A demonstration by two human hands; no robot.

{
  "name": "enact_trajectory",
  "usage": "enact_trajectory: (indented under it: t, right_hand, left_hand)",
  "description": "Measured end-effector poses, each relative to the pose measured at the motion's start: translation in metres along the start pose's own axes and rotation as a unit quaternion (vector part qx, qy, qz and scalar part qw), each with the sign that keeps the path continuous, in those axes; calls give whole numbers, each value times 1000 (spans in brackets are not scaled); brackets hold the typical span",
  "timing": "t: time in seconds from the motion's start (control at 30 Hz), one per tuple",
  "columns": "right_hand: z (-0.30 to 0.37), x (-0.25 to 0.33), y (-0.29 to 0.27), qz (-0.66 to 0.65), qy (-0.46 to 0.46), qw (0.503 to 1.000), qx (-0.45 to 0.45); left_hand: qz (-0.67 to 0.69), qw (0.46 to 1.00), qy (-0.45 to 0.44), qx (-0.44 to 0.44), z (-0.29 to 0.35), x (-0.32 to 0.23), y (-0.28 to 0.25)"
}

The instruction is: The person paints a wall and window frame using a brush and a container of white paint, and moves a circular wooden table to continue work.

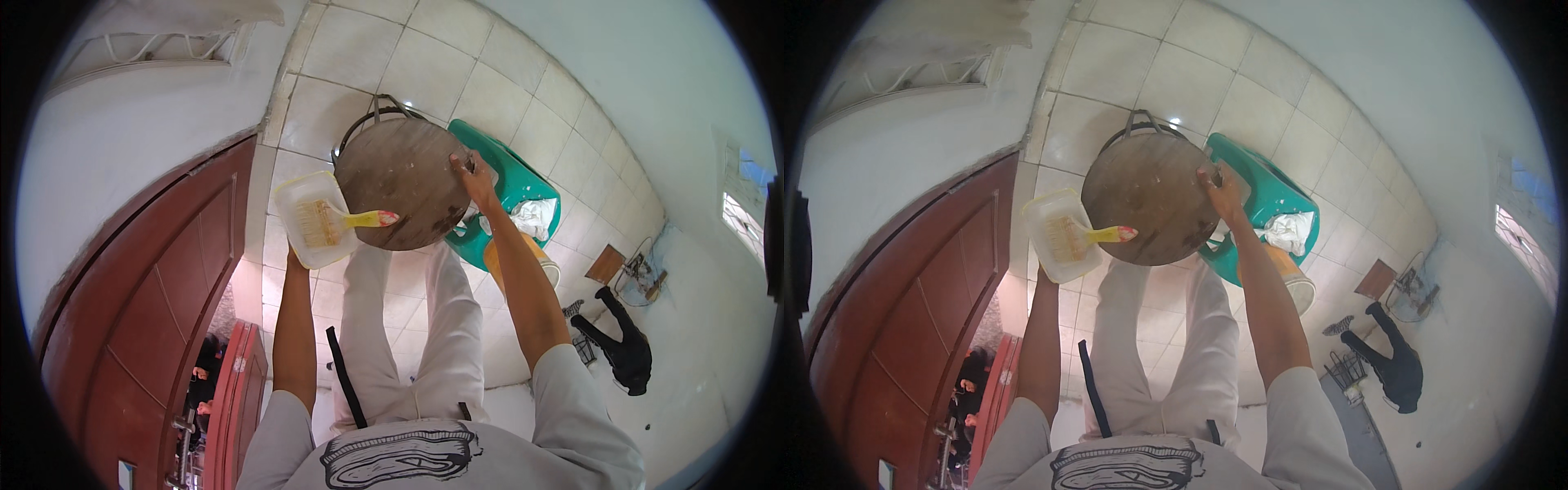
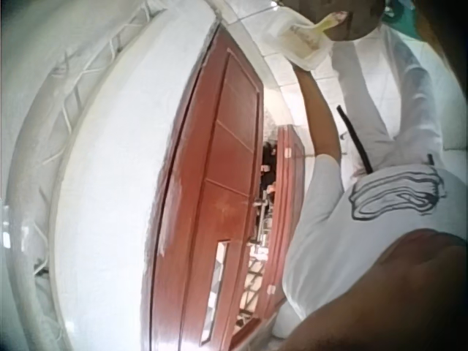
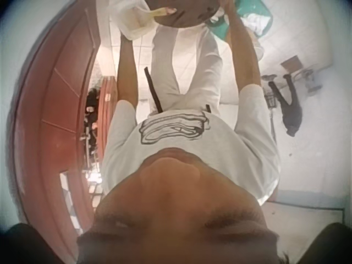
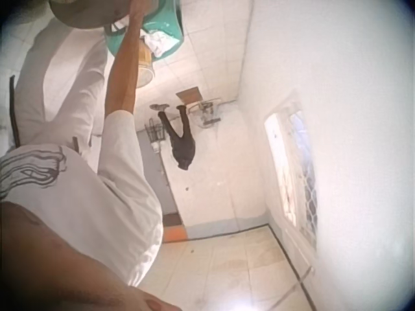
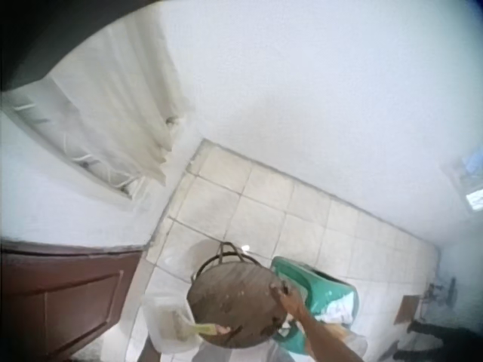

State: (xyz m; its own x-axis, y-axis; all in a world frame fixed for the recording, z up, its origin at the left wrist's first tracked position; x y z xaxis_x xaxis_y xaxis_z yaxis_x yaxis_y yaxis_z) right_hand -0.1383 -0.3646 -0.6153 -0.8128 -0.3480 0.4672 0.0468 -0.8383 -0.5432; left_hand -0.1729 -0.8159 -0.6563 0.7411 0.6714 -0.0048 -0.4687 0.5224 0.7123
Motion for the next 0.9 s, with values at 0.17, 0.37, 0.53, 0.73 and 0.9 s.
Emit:
enact_trajectory:
  t: [0.17,0.37,0.53,0.73,0.9]
  right_hand:
    - [7,19,11,-33,-9,999,-40]
    - [40,59,12,-24,-13,997,-73]
    - [77,111,1,-127,-53,988,-69]
    - [157,182,-67,-41,-99,982,-156]
    - [268,251,-135,-94,-191,958,-192]
  left_hand:
    - [51,999,-5,-1,2,-4,32]
    - [14,998,28,-49,34,-28,9]
    - [-11,997,47,-68,79,-51,24]
    - [-55,995,75,-47,151,-83,110]
    - [-106,989,102,-12,238,-101,217]
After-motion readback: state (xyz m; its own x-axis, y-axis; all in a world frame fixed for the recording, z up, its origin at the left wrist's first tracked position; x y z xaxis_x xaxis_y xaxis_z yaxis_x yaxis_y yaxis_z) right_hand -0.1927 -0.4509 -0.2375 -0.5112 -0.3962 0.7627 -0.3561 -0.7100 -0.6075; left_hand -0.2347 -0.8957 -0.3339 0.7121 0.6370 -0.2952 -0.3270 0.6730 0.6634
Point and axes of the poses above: each hand's wrist, its own z-axis away from the middle knuckle, its own y-axis out of the palm, x = y × z, the point moved 9 cm from there along -z, towards the middle knuckle, and after that the axes turned 11 degrees about z, right-handed, at the moved point
